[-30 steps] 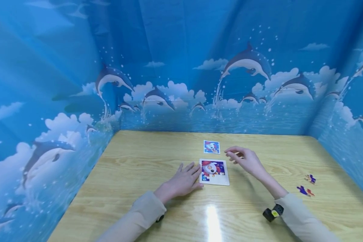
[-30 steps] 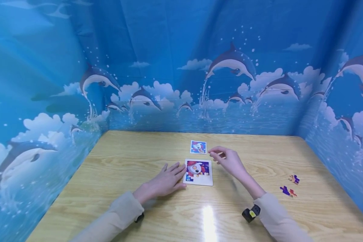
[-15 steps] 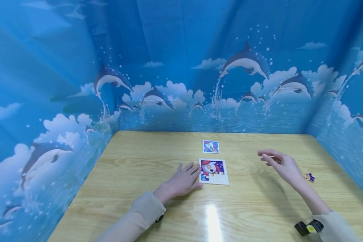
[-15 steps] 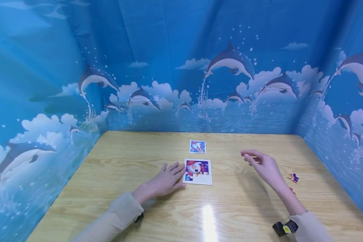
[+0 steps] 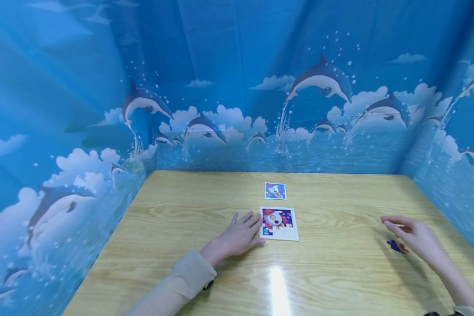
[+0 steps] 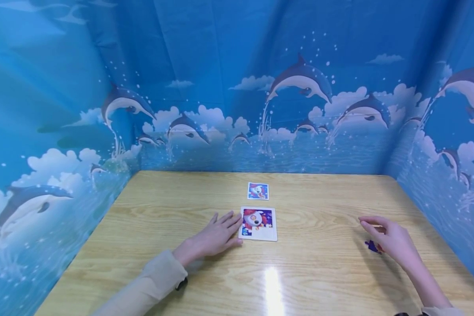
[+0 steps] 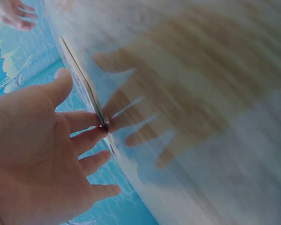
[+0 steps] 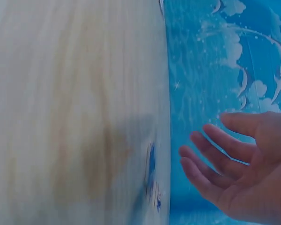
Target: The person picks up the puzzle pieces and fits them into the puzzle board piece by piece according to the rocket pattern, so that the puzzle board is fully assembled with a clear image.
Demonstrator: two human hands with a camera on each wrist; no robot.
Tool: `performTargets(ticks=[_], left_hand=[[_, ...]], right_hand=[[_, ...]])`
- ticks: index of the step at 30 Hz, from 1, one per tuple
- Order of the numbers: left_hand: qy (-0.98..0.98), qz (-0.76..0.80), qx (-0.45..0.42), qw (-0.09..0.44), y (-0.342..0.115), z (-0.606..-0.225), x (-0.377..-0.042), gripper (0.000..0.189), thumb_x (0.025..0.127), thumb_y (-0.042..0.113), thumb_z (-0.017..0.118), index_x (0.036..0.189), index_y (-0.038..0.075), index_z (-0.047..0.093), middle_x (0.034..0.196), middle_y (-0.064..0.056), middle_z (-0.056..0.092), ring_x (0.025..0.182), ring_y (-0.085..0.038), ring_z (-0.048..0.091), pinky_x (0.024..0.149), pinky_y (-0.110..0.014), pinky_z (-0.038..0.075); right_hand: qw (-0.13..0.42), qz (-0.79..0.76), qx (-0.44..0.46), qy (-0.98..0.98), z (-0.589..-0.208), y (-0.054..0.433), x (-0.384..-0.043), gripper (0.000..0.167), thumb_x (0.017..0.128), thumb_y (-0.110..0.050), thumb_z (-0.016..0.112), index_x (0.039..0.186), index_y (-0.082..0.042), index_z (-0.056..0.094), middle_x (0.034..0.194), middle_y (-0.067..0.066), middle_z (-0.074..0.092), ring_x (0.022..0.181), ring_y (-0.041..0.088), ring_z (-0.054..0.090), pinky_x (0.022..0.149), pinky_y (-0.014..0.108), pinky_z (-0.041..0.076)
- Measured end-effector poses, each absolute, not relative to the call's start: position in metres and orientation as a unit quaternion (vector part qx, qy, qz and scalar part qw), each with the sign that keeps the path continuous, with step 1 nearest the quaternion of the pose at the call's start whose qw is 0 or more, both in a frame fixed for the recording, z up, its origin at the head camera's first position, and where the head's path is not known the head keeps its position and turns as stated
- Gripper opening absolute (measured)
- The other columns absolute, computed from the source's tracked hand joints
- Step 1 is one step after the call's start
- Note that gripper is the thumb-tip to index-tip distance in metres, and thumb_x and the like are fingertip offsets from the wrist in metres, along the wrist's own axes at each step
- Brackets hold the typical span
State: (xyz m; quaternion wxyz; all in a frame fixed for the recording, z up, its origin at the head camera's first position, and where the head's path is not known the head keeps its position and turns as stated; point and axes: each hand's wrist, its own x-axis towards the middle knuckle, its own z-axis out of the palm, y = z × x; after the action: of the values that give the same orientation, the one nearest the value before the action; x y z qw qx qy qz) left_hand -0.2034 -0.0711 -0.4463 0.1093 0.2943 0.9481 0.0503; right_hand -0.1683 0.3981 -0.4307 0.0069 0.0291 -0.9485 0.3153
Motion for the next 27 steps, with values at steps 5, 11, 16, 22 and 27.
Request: performTargets(ticks=[5, 11, 16, 22, 27], left_hand=[[0.948, 0.044, 0.296, 0.106, -0.071, -0.445, -0.203, 0.072, 0.104, 0.055, 0.042, 0.16, 0.013, 0.028, 0.168, -0.003, 0.02, 0.155, -0.028, 0.016, 0.124, -0.06, 0.012], [0.948, 0.045, 0.296, 0.106, -0.071, -0.445, -0.203, 0.071, 0.104, 0.055, 0.043, 0.16, 0.013, 0.028, 0.168, -0.003, 0.021, 0.155, -0.028, 0.016, 0.124, -0.059, 0.013], [0.948, 0.045, 0.297, 0.103, -0.071, -0.444, -0.203, 0.071, 0.104, 0.054, 0.044, 0.16, 0.012, 0.03, 0.168, -0.004, 0.022, 0.155, -0.028, 0.018, 0.124, -0.06, 0.014], [0.948, 0.047, 0.296, 0.103, -0.071, -0.442, -0.202, 0.071, 0.104, 0.053, 0.044, 0.16, 0.012, 0.03, 0.168, -0.004, 0.023, 0.155, -0.028, 0.018, 0.124, -0.06, 0.014], [0.948, 0.047, 0.296, 0.106, -0.071, -0.442, -0.201, 0.07, 0.104, 0.053, 0.044, 0.16, 0.012, 0.03, 0.168, -0.004, 0.023, 0.155, -0.028, 0.018, 0.124, -0.06, 0.014]], right_hand=[[-0.012, 0.225, 0.026, -0.974, -0.437, 0.416, -0.167, 0.042, 0.101, -0.031, 0.065, 0.122, 0.005, 0.068, 0.103, 0.023, 0.074, 0.08, 0.015, 0.069, 0.063, 0.033, 0.052], [-0.035, 0.179, 0.033, -0.983, -0.443, 0.427, -0.168, 0.041, 0.091, -0.029, 0.076, 0.113, 0.005, 0.072, 0.107, 0.03, 0.071, 0.085, 0.035, 0.069, 0.067, 0.048, 0.055], [-0.057, 0.172, 0.031, -0.983, -0.443, 0.428, -0.169, 0.044, 0.084, -0.031, 0.082, 0.111, 0.002, 0.073, 0.095, 0.017, 0.074, 0.082, 0.028, 0.069, 0.063, 0.042, 0.053], [-0.05, 0.181, 0.037, -0.982, -0.444, 0.426, -0.169, 0.037, 0.083, -0.025, 0.083, 0.107, 0.003, 0.073, 0.088, 0.009, 0.073, 0.077, 0.02, 0.065, 0.06, 0.036, 0.048], [-0.024, 0.191, 0.05, -0.98, -0.446, 0.425, -0.167, 0.032, 0.079, -0.017, 0.085, 0.102, -0.001, 0.069, 0.089, 0.009, 0.072, 0.073, 0.003, 0.06, 0.063, 0.034, 0.047]])
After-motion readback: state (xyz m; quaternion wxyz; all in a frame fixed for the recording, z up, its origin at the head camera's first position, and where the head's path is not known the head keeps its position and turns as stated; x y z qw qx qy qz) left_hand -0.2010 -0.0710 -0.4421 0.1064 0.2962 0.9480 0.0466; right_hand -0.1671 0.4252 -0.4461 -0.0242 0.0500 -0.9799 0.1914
